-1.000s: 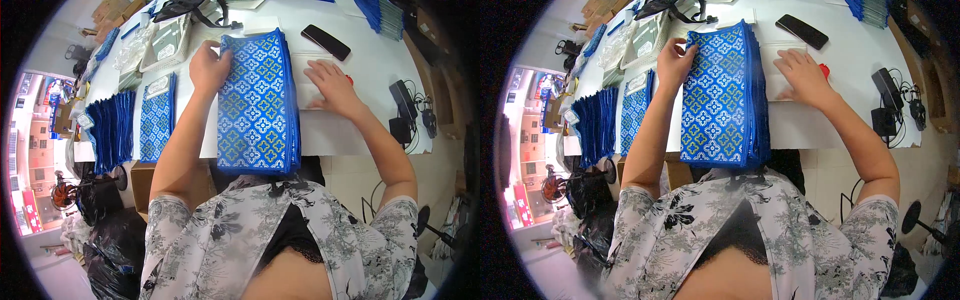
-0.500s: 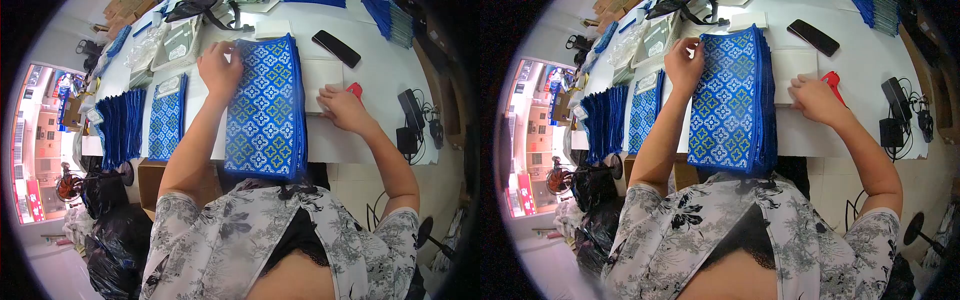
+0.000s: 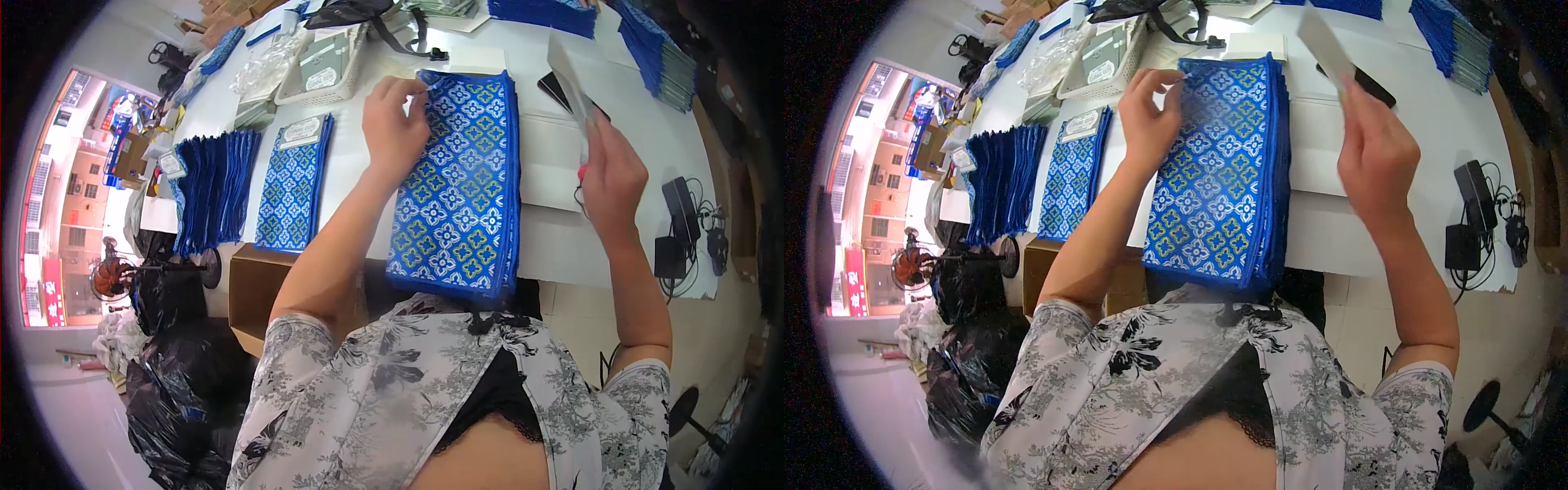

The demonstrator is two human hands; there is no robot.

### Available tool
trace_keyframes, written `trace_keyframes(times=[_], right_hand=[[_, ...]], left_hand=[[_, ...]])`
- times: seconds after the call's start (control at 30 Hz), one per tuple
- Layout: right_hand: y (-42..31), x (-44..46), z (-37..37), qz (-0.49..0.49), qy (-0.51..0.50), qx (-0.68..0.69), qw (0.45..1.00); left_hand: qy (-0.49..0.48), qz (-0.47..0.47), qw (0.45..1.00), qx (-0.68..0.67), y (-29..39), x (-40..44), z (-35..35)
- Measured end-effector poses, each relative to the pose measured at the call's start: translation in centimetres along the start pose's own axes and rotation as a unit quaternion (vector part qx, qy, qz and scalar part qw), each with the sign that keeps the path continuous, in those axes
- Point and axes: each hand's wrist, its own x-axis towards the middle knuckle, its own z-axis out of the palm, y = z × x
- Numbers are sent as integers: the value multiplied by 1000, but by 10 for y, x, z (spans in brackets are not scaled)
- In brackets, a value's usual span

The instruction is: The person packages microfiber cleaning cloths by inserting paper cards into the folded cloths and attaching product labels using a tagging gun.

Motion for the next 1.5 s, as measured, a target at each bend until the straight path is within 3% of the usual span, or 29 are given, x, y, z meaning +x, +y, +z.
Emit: trace_keyframes(times=[0.03, 0.1, 0.13, 0.2, 0.23, 0.3, 0.43, 0.5, 0.53, 0.6, 0.7, 0.83, 0.93, 1.0, 1.03, 1.07, 1.13, 1.2, 1.33, 1.43, 1.5], right_hand=[[-10, 4, -1, -4, 0, 4, 1000], [-33, 8, -3, -211, 3, 14, 977], [-46, 4, -3, -213, 2, 14, 977], [-67, -8, -1, -231, -156, -42, 959], [-71, -13, 3, -231, -156, -44, 959], [-75, -18, 9, -243, -310, -71, 916], [-75, -2, 7, -228, -380, -22, 896], [-65, 8, 21, -211, -266, 19, 940], [-61, 18, 26, -211, -266, 18, 940], [-54, 40, 34, -228, -204, -71, 949], [-31, 45, 49, -205, -232, -153, 939], [-31, 47, 49, -170, -307, -159, 923], [-27, 56, 38, -149, -290, -115, 938], [-8, 72, 24, -135, -258, -7, 957], [-3, 86, 13, -120, -201, 92, 968], [3, 92, 6, 6, -125, 225, 966], [22, 114, -7, 89, 96, 176, 976], [25, 131, -6, 117, 169, 237, 949], [26, 121, 34, 70, 106, 158, 979], [0, 114, 44, -127, 56, 100, 985], [-12, 114, 39, -173, 15, 75, 982]], left_hand=[[-5, -12, 999, 31, -4, -1, 2], [-24, -44, 997, 64, -12, -2, 7], [-23, -45, 997, 63, -11, -2, 7], [-45, -115, 992, 17, -8, 0, 7], [-45, -114, 992, 15, -11, -1, 9], [-24, -141, 990, 18, -19, -1, 14], [-37, -124, 991, 42, -23, 3, 12], [-50, -127, 989, 56, -21, 7, 12], [-50, -127, 989, 55, -22, 7, 12], [6, 18, 995, 95, -26, 4, 13], [-9, 17, 995, 103, -22, 4, 13], [-6, 48, 991, 129, -22, 9, 21], [9, 54, 993, 103, -20, 13, 24], [15, 57, 996, 61, -10, 13, 16], [21, 62, 998, 24, -2, 12, 7], [22, 66, 997, 20, 7, 12, -2], [43, 91, 993, -69, 26, 7, -24], [46, 83, 990, -105, 49, 3, -43], [109, 79, 976, -173, 50, 17, -43], [109, 53, 976, -182, 34, 23, -32], [103, 28, 971, -212, 30, 24, -27]])
